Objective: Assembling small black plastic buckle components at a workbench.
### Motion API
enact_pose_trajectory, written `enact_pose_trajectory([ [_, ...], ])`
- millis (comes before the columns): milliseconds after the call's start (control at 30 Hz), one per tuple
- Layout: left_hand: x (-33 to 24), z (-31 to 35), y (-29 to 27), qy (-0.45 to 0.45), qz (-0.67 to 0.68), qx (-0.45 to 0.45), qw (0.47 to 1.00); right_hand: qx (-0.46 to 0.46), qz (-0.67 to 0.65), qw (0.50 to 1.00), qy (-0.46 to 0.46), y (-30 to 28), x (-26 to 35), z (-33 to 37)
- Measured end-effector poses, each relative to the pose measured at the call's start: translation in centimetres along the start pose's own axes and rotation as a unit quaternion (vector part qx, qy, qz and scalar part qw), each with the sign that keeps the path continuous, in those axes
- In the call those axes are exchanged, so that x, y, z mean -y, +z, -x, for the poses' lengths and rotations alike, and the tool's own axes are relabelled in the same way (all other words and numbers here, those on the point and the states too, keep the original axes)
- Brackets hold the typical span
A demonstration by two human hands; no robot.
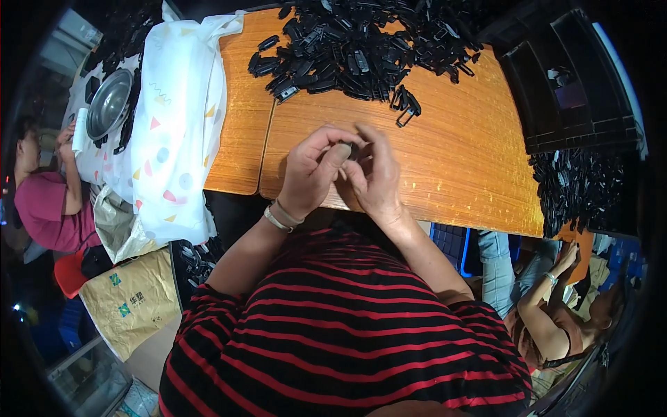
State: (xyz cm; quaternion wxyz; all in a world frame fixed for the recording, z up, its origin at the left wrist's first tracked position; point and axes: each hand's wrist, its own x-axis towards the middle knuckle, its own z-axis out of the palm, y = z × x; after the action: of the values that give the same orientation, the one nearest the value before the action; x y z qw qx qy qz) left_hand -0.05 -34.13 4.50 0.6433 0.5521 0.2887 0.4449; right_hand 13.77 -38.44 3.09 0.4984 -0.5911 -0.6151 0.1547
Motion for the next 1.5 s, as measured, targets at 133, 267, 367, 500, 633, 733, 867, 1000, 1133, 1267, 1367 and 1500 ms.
enact_pose_trajectory([
  [133,-0.9,0.2,-0.4,0.062,-0.064,0.051,0.995,0.064,-0.044,0.993,-0.091,0.6,1.0,0.7],
  [267,-1.6,0.8,-0.6,0.055,-0.032,0.031,0.997,0.026,-0.121,0.99,-0.065,1.9,2.2,1.1],
  [367,-2.2,2.2,-3.1,-0.089,-0.061,-0.007,0.994,0.228,-0.099,0.964,0.096,1.8,3.0,0.9],
  [500,-5.5,7.1,-10.3,-0.152,-0.35,0.071,0.922,0.295,-0.064,0.953,-0.025,0.2,0.7,-0.4],
  [633,-8.5,12.7,-15.0,-0.166,-0.683,0.032,0.711,0.158,0.105,0.978,-0.09,-4.5,-2.6,-3.6],
  [733,-8.7,9.9,-13.4,-0.077,-0.648,-0.012,0.758,0.145,0.234,0.959,-0.06,-6.9,-5.7,-5.5],
  [867,-4.2,1.0,-7.7,0.108,-0.522,0.004,0.846,0.148,0.341,0.924,-0.088,-7.3,-6.9,-7.0],
  [1000,0.6,-6.6,-2.7,0.127,-0.525,0.032,0.841,0.172,0.353,0.909,-0.137,-6.8,-6.9,-7.7],
  [1133,3.2,-10.3,-1.1,0.109,-0.572,0.024,0.812,0.241,0.31,0.917,-0.065,-7.0,-6.1,-7.6],
  [1267,3.3,-10.9,-0.3,0.102,-0.557,0.014,0.824,0.219,0.056,0.972,0.056,-6.7,-6.1,-6.7],
  [1367,3.1,-10.0,-0.1,0.081,-0.573,0.002,0.816,0.169,-0.172,0.935,0.261,-5.6,-5.2,-5.3],
  [1500,2.5,-8.0,-1.2,0.096,-0.558,0.023,0.824,0.131,0.024,0.988,0.074,-5.2,-5.4,-3.0],
])
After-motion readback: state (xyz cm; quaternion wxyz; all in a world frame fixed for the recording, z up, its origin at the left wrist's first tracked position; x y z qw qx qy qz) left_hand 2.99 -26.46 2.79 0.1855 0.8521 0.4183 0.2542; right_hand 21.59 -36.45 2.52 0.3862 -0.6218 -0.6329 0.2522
